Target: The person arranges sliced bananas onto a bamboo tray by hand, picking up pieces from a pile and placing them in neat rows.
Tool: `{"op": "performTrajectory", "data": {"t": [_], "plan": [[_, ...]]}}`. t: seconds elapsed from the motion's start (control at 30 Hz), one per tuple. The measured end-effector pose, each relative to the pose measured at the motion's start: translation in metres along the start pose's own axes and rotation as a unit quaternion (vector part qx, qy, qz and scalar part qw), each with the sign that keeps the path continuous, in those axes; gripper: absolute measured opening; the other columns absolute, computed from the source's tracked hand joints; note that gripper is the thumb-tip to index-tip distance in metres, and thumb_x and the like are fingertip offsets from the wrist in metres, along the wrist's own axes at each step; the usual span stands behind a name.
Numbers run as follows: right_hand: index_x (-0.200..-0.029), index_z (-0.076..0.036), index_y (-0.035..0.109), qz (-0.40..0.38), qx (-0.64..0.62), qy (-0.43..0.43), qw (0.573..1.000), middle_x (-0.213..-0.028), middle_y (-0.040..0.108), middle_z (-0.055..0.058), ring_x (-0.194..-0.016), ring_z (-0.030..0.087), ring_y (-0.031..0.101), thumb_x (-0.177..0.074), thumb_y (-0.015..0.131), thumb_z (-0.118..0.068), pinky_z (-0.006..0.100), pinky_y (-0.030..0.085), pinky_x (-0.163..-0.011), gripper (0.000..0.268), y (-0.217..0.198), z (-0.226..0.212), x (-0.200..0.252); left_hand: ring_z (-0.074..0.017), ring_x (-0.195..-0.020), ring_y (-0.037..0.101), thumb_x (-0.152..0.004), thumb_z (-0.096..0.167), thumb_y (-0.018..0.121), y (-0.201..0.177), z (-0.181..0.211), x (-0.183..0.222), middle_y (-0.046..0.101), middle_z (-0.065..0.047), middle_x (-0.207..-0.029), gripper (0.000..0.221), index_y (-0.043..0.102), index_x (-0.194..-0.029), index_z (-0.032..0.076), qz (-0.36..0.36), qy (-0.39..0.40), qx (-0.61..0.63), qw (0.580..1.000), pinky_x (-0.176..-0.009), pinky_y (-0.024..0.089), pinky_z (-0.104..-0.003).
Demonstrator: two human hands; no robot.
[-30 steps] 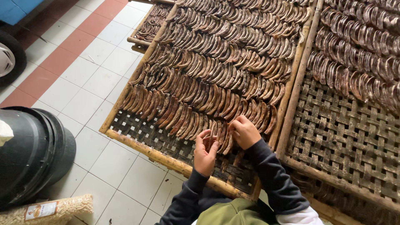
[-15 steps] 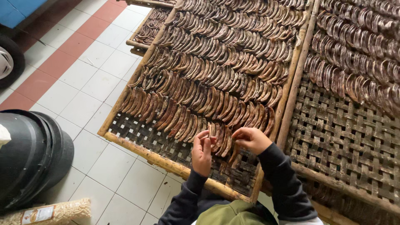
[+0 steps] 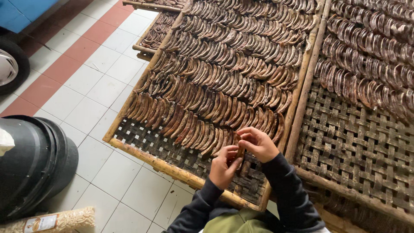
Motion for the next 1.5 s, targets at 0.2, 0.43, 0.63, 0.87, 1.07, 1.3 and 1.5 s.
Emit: {"op": "performTrajectory", "data": {"t": [0.2,0.43,0.63,0.87,1.07,1.3,1.5], "plan": [[-0.111,-0.004,0.068,0.020,0.095,0.024,0.995,-0.094,0.074,0.005,-0.085,0.011,0.071,-0.087,0.074,-0.003,0.027,0.060,-0.076,0.024,-0.022,0.020,0.006,-0.0376,-0.105,0.061,-0.073,0.018,0.087,0.014,0.022,0.007,0.064,-0.022,-0.115,0.062,0.057,-0.124,0.002,-0.052,0.174,-0.338,0.923,-0.091,0.049,-0.043],[-0.102,-0.006,0.072,0.135,0.358,-0.118,0.916,-0.098,0.067,0.015,-0.089,0.033,0.068,-0.080,0.077,-0.001,0.038,0.055,-0.075,0.023,-0.010,0.000,0.015,-0.0354,-0.107,0.060,-0.075,0.008,0.081,0.013,-0.008,0.009,0.065,-0.015,-0.113,0.056,0.059,-0.127,0.007,-0.090,0.121,-0.375,0.915,-0.092,0.048,-0.043],[-0.098,-0.008,0.070,0.069,0.331,-0.079,0.938,-0.097,0.066,0.012,-0.088,0.034,0.068,-0.083,0.074,-0.005,0.040,0.056,-0.076,0.016,-0.004,-0.001,0.013,-0.0354,-0.103,0.062,-0.076,0.002,0.077,0.011,-0.009,0.009,0.067,-0.015,-0.109,0.048,0.062,-0.121,0.007,-0.086,0.123,-0.386,0.910,-0.089,0.050,-0.043],[-0.081,-0.005,0.065,0.099,0.460,-0.177,0.864,-0.083,0.065,0.013,-0.078,0.033,0.065,-0.081,0.079,-0.018,0.042,0.054,-0.070,0.019,0.000,-0.036,0.019,-0.0322,-0.098,0.065,-0.076,0.004,0.077,0.014,-0.014,0.007,0.069,-0.011,-0.105,0.043,0.064,-0.117,0.008,-0.073,0.106,-0.393,0.910,-0.085,0.050,-0.042],[-0.095,-0.005,0.072,0.313,0.381,-0.217,0.842,-0.091,0.074,0.013,-0.078,0.023,0.071,-0.092,0.070,-0.007,0.035,0.059,-0.072,0.005,-0.216,-0.030,-0.042,-0.0301,-0.098,0.064,-0.075,0.006,0.077,0.017,-0.012,0.011,0.069,-0.009,-0.105,0.041,0.067,-0.115,0.012,-0.077,0.115,-0.427,0.893,-0.080,0.048,-0.042],[-0.109,-0.012,0.075,0.279,0.559,-0.177,0.760,-0.100,0.072,0.014,-0.097,0.035,0.068,-0.073,0.089,-0.021,0.045,0.054,-0.086,0.039,-0.374,0.012,-0.136,-0.0289,-0.100,0.063,-0.084,0.011,0.073,0.018,-0.005,0.029,0.069,-0.007,-0.106,0.033,0.065,-0.116,0.012,-0.015,0.077,-0.442,0.893,-0.082,0.046,-0.042],[-0.112,-0.013,0.074,0.162,0.591,-0.211,0.761,-0.105,0.073,0.013,-0.100,0.034,0.068,-0.081,0.085,-0.024,0.044,0.055,-0.089,0.034,-0.384,0.009,-0.166,-0.0280,-0.102,0.064,-0.085,0.014,0.073,0.018,0.008,0.044,0.069,-0.007,-0.109,0.035,0.065,-0.118,0.012,0.036,0.025,-0.449,0.892,-0.083,0.046,-0.041]]}}
Point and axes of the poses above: each hand's wrist, its own x-axis away from the middle knuckle, its own y-axis out of the palm, z = x × y, the point moved 6 cm from there along -x, towards the middle knuckle
